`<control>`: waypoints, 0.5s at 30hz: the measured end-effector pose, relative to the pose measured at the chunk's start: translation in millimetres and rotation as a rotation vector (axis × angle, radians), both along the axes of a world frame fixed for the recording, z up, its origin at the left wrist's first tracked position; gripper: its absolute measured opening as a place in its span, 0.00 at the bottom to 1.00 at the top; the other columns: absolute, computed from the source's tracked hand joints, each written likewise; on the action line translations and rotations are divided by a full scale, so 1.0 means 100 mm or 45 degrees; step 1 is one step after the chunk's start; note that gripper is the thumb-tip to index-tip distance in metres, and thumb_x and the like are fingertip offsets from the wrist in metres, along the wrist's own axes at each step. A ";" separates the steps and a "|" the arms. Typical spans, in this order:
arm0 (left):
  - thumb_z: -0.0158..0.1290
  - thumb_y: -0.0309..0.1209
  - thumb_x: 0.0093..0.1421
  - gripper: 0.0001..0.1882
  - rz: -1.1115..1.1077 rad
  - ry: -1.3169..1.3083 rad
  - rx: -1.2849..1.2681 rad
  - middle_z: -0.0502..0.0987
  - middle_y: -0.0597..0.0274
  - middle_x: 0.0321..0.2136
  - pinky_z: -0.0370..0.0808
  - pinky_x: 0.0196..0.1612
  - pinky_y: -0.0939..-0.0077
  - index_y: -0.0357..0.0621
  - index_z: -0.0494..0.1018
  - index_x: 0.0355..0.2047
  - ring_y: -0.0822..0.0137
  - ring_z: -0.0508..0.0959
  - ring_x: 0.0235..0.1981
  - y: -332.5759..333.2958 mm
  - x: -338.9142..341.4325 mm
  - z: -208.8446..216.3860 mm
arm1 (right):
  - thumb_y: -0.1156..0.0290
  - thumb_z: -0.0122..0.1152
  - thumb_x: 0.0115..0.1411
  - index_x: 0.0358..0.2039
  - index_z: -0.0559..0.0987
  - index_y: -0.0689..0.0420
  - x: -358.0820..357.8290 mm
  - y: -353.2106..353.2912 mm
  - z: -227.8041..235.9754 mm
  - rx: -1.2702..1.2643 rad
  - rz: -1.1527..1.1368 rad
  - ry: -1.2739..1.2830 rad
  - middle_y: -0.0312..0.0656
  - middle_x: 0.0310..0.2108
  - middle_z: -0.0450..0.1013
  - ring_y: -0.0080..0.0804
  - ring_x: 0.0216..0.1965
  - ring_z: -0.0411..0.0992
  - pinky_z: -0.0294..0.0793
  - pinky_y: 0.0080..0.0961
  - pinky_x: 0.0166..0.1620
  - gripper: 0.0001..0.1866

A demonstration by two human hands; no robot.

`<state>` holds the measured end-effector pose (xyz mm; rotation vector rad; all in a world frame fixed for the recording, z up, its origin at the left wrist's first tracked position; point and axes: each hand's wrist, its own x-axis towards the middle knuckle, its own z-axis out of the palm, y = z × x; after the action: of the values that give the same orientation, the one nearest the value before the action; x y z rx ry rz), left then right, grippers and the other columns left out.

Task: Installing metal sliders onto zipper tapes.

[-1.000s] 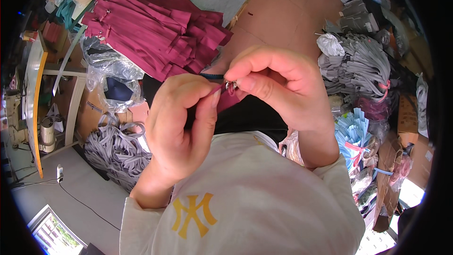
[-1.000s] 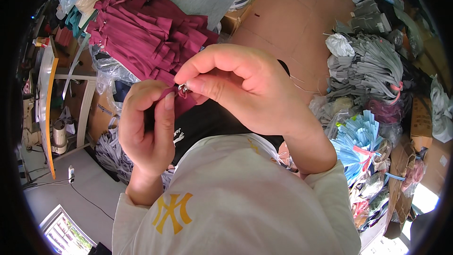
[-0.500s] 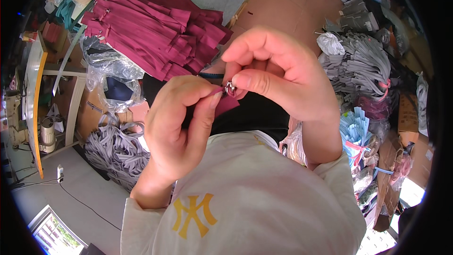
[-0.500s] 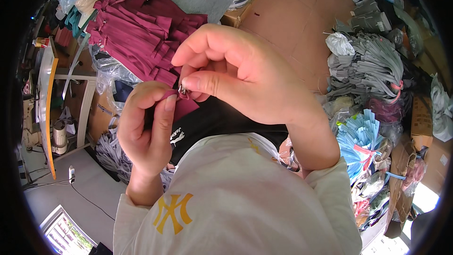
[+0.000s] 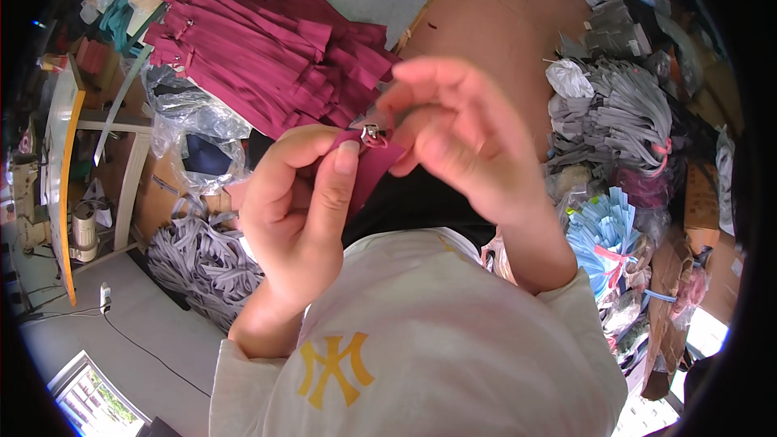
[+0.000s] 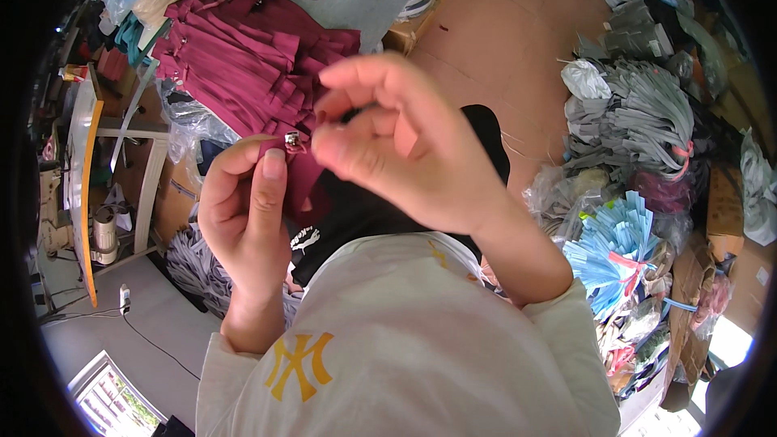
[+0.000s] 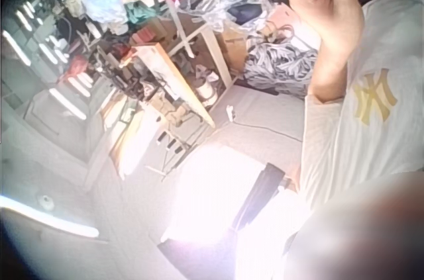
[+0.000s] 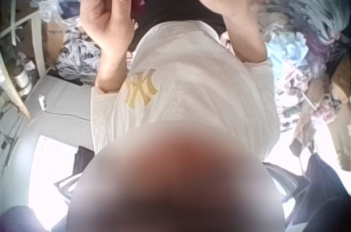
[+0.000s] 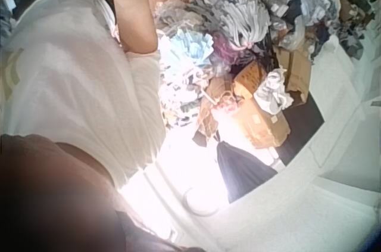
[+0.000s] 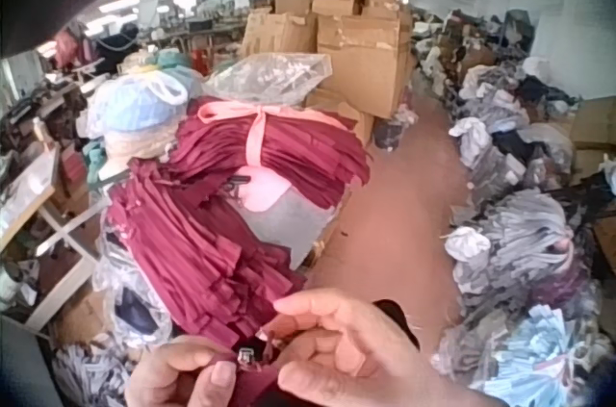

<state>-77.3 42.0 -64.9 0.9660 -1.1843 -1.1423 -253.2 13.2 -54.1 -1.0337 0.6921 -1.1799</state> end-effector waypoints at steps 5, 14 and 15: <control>0.52 0.20 0.64 0.07 -0.067 0.193 0.023 0.74 0.65 0.36 0.67 0.40 0.88 0.32 0.71 0.43 0.80 0.70 0.34 -0.05 0.02 -0.08 | 0.79 0.63 0.59 0.47 0.72 0.65 0.09 0.08 -0.25 -0.115 -0.013 0.043 0.38 0.37 0.73 0.18 0.40 0.73 0.76 0.15 0.42 0.16; 0.54 0.17 0.61 0.19 -0.060 0.226 -0.109 0.74 0.62 0.41 0.68 0.45 0.85 0.32 0.70 0.53 0.76 0.72 0.39 -0.06 -0.03 -0.07 | 0.80 0.60 0.61 0.43 0.73 0.65 0.15 0.09 -0.14 -0.111 -0.081 -0.055 0.35 0.35 0.73 0.15 0.37 0.72 0.75 0.14 0.43 0.10; 0.54 0.17 0.61 0.19 -0.061 0.224 -0.110 0.74 0.62 0.41 0.68 0.45 0.85 0.32 0.70 0.53 0.76 0.72 0.39 -0.07 0.01 -0.09 | 0.80 0.60 0.61 0.43 0.73 0.65 0.15 0.09 -0.12 -0.112 -0.058 -0.049 0.35 0.35 0.73 0.15 0.38 0.72 0.75 0.14 0.42 0.10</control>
<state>-76.8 35.2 -73.8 0.7596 -1.1099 -1.1792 -238.1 22.6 -66.2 -1.0703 0.6407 -1.2759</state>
